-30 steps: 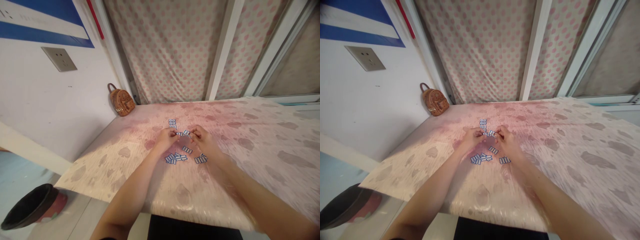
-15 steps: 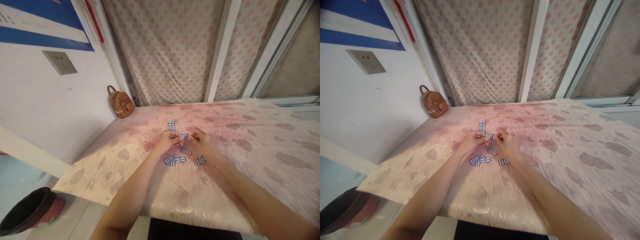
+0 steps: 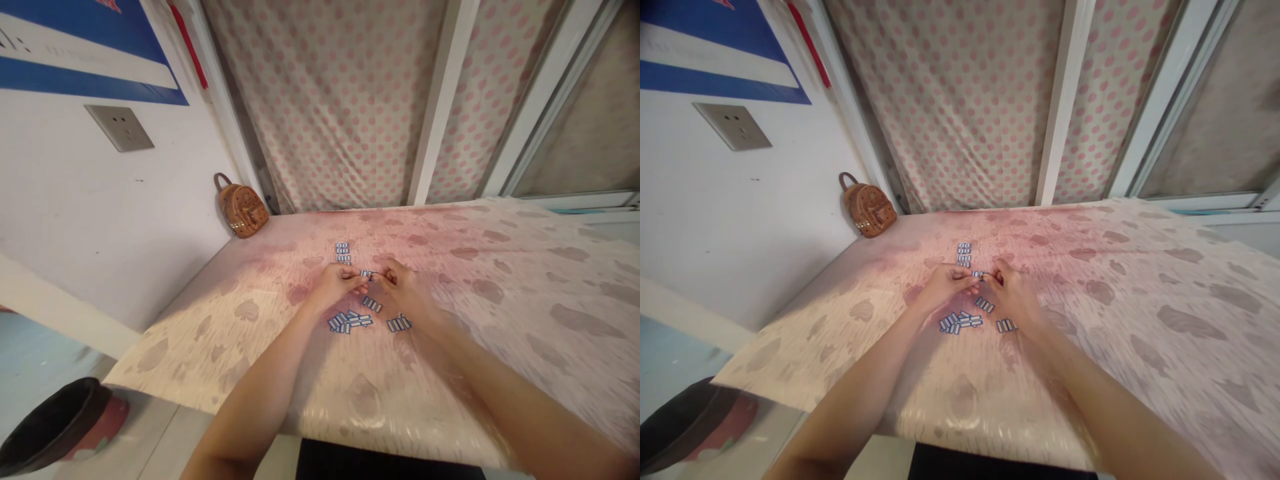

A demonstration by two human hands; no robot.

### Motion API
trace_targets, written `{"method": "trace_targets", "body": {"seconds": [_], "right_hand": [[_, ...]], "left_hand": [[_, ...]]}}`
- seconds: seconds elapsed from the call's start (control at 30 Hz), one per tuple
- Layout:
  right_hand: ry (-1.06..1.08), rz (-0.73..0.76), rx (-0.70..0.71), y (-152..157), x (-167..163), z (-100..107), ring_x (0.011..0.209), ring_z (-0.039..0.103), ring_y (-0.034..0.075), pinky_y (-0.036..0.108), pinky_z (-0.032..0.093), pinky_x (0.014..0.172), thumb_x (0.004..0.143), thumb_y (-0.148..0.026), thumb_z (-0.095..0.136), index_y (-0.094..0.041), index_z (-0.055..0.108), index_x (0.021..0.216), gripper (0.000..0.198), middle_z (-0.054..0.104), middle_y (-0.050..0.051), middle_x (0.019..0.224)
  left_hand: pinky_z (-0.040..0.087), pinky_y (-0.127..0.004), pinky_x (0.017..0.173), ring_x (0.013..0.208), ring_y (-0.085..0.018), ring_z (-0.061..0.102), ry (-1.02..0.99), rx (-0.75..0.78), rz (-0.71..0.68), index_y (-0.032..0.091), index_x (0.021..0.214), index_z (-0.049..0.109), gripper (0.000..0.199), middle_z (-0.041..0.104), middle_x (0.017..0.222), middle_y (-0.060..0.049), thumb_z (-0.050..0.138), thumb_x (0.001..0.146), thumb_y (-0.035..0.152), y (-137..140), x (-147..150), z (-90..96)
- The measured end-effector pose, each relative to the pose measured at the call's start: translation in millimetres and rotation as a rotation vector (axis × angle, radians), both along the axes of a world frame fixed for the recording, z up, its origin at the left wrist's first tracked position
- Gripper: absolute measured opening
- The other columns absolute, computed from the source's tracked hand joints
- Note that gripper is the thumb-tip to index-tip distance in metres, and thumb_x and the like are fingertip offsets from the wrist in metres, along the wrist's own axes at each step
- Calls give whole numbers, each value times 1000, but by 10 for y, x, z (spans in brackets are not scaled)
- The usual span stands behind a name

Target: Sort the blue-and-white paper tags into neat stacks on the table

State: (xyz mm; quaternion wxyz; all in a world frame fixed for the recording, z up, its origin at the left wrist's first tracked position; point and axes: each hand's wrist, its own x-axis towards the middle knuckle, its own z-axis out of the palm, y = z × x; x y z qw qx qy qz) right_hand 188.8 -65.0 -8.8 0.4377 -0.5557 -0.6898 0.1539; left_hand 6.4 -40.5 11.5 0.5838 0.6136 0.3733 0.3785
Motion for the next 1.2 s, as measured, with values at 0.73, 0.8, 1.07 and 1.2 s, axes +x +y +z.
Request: {"method": "trace_targets", "body": {"seconds": [0.73, 0.8, 1.07, 1.2], "right_hand": [[245, 198, -91, 66, 26, -34, 62, 55, 14, 27, 44, 62, 85, -34, 54, -20, 55, 82, 14, 62, -1, 71], [213, 181, -83, 66, 35, -35, 62, 55, 14, 27, 43, 61, 84, -35, 54, -20, 55, 82, 15, 62, -1, 71], [-326, 88, -255, -37, 77, -67, 60, 52, 13, 25, 31, 54, 69, -26, 68, -20, 56, 67, 14, 60, 0, 69], [-384, 149, -239, -67, 58, -78, 63, 52, 14, 26, 31, 55, 69, -22, 66, -20, 54, 70, 13, 59, 1, 75]], "left_hand": [[50, -23, 64, 64, -12, 66, -92, -42, 30, 9, 79, 71, 36, 72, 73, -7, 82, 69, 42, 26, -28, 9], [51, -23, 64, 64, -12, 66, -79, -33, 60, 9, 78, 70, 32, 72, 73, -8, 81, 71, 39, 55, -31, -9], [53, -22, 62, 59, -11, 66, -22, 43, 309, 10, 73, 70, 11, 72, 68, -6, 68, 81, 18, 188, -95, -61], [52, -21, 60, 59, -11, 67, -5, 45, 309, 12, 74, 70, 10, 73, 69, -6, 67, 82, 17, 180, -106, -57]]}}
